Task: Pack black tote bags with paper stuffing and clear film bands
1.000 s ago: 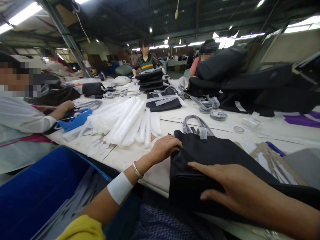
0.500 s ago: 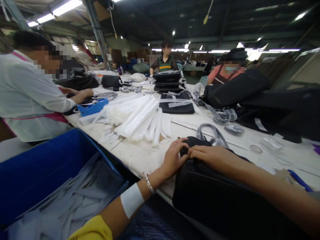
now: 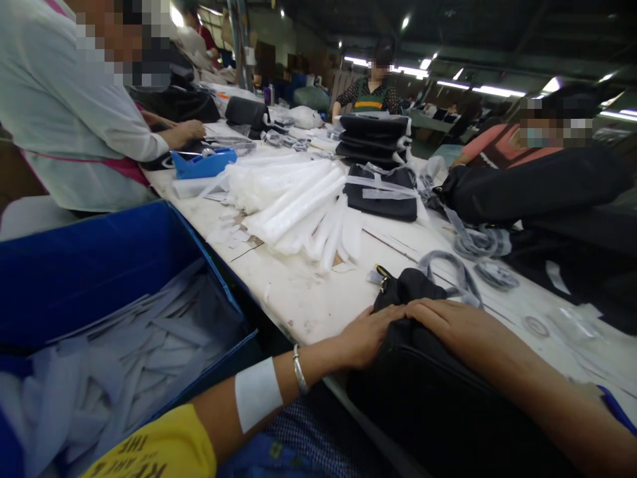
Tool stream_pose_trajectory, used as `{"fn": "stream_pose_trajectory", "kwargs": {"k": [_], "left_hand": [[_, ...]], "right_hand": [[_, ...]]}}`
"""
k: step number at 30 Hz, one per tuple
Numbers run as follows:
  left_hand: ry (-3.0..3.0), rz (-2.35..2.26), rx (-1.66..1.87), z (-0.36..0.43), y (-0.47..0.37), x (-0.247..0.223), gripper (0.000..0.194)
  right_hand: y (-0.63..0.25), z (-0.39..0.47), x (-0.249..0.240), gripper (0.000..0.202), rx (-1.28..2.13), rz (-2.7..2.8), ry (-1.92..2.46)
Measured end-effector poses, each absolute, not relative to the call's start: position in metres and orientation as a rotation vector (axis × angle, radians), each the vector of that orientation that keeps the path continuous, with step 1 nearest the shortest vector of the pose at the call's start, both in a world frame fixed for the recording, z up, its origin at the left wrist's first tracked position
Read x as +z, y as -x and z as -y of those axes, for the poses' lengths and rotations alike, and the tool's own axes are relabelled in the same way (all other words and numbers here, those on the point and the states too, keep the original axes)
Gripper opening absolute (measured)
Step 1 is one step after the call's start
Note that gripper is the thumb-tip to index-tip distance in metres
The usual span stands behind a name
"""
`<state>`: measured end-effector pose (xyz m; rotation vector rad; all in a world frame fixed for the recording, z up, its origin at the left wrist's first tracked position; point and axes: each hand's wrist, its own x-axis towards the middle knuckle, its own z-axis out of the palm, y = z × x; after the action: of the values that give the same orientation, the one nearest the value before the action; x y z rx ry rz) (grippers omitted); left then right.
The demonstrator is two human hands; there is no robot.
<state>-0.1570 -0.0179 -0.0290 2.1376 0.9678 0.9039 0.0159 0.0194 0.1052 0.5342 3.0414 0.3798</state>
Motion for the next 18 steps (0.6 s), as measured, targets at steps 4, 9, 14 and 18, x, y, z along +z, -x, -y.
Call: {"fn": "stream_pose_trajectory", "kwargs": {"k": [4,9,14,18], "left_hand": [[-2.255,-1.315,0.86,-0.003,0.152,-0.021,0.04],[-2.421,-1.487,0.666,-0.034,0.141,-0.011,0.021],[-2.364,-1.566,0.717,-0.048,0.135,-0.012,0.021],[-2.396,-1.488,0.785,-0.037,0.139,-0.018,0.022]], "right_hand": [[-0.02,-0.026,0.094,0.04,0.344,-3.034,-0.539],[-0.024,-0.025,0.094,0.038,0.317,-3.015,-0.586],[-0.027,-0.019,0.103,0.038,0.242,-3.022,-0.625],[-0.032,-0.018,0.101,0.044,0.177,-3.071,-0.659]]}}
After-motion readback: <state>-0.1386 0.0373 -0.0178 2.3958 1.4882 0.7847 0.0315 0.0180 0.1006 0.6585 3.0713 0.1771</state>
